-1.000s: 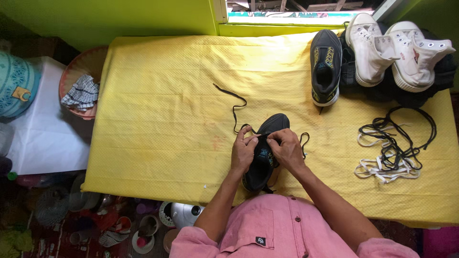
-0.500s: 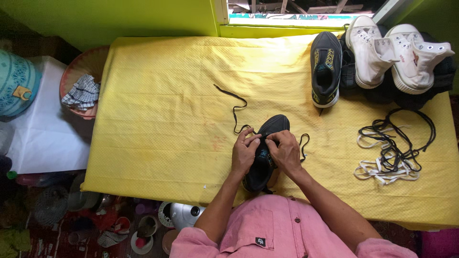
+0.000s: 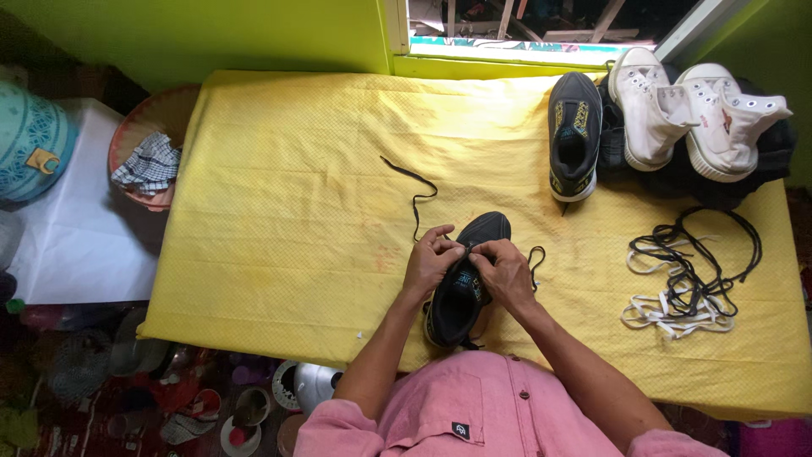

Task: The person selects a black shoelace from a pile on a yellow-covered table and threads it through the eyelets of a black sneaker. The person pulls the lace ends to tighten the lacing and continues threading the lace through the remaining eyelets.

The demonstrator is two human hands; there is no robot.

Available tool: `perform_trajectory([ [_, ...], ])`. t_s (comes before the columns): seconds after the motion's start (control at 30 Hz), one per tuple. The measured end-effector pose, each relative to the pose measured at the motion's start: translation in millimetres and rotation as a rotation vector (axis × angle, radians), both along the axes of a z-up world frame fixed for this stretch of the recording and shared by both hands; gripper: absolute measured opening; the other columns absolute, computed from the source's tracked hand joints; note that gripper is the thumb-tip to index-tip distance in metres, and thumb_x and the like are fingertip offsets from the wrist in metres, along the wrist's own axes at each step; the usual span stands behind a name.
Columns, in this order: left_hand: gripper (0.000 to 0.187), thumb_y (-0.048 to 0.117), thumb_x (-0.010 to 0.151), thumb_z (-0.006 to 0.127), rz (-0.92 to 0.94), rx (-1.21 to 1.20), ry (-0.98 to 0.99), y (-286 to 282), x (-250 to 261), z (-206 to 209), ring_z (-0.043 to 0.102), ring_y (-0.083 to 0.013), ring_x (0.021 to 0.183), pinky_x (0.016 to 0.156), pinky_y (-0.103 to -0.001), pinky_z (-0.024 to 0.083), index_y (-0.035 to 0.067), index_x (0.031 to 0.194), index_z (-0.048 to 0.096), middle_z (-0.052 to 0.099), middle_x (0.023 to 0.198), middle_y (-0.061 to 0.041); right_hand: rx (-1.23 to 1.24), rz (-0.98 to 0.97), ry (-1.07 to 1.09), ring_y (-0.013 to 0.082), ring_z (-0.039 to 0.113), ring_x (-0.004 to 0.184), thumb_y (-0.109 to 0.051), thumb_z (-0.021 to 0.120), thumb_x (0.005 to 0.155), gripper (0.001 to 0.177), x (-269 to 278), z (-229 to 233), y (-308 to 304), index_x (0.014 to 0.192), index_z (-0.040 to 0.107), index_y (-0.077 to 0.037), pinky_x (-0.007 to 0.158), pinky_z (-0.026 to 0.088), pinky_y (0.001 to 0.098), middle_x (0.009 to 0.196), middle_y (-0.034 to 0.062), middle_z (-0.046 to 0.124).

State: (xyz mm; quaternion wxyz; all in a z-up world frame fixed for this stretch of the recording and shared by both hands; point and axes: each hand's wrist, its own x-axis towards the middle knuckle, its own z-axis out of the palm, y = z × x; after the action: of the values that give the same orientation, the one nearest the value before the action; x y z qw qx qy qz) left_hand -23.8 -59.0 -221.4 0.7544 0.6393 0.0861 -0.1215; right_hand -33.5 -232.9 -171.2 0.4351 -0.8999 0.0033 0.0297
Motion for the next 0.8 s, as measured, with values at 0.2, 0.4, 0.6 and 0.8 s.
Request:
perform_trajectory([
  [0.2,0.049,0.005,0.096,0.064,0.119,-0.01,-0.065,0.4,3.6,2.8,0.069,-0.0136,0.085,0.074,-0.027,0.056,-0.002,0.142,0.048,0.069,0.095,-0.007,0.302,0.034,0.248,0.0138,0.069,0.081,-0.015,0.076,0.086,0.046,8.3,12.3,-18.8,0.13,0.063,-0.005,0.068,0.058,0.0267,0.094,0.0074,0.072],
  [0.4,0.047,0.004,0.094,0.063,0.326,0.124,0.061,35.3,7.7,18.8,0.072,-0.0183,0.086,0.077,-0.032,0.065,0.001,0.138,0.048,0.07,0.1,-0.013,0.547,0.002,0.404,0.0156,0.061,0.073,-0.007,0.073,0.087,0.071,16.9,43.7,-64.4,0.152,0.045,-0.006,0.057,0.049,0.0272,0.098,0.0112,0.067],
  [0.6,0.049,0.0,0.095,0.062,0.528,-0.099,0.01,81.6,5.9,20.9,0.07,-0.0226,0.089,0.079,-0.034,0.064,0.001,0.14,0.042,0.065,0.104,-0.017,0.801,0.053,0.282,0.0144,0.064,0.079,-0.004,0.065,0.093,0.068,16.8,59.2,-101.5,0.156,0.04,-0.004,0.071,0.056,0.029,0.105,0.012,0.068],
  [0.8,0.054,-0.001,0.094,0.063,0.586,-0.099,0.012,108.9,-1.6,18.3,0.07,-0.0207,0.088,0.08,-0.035,0.064,0.001,0.142,0.039,0.065,0.103,-0.013,0.838,0.013,0.26,0.0144,0.064,0.08,-0.004,0.062,0.096,0.065,13.7,61.9,-112.3,0.157,0.039,-0.003,0.073,0.055,0.0293,0.107,0.0124,0.068],
])
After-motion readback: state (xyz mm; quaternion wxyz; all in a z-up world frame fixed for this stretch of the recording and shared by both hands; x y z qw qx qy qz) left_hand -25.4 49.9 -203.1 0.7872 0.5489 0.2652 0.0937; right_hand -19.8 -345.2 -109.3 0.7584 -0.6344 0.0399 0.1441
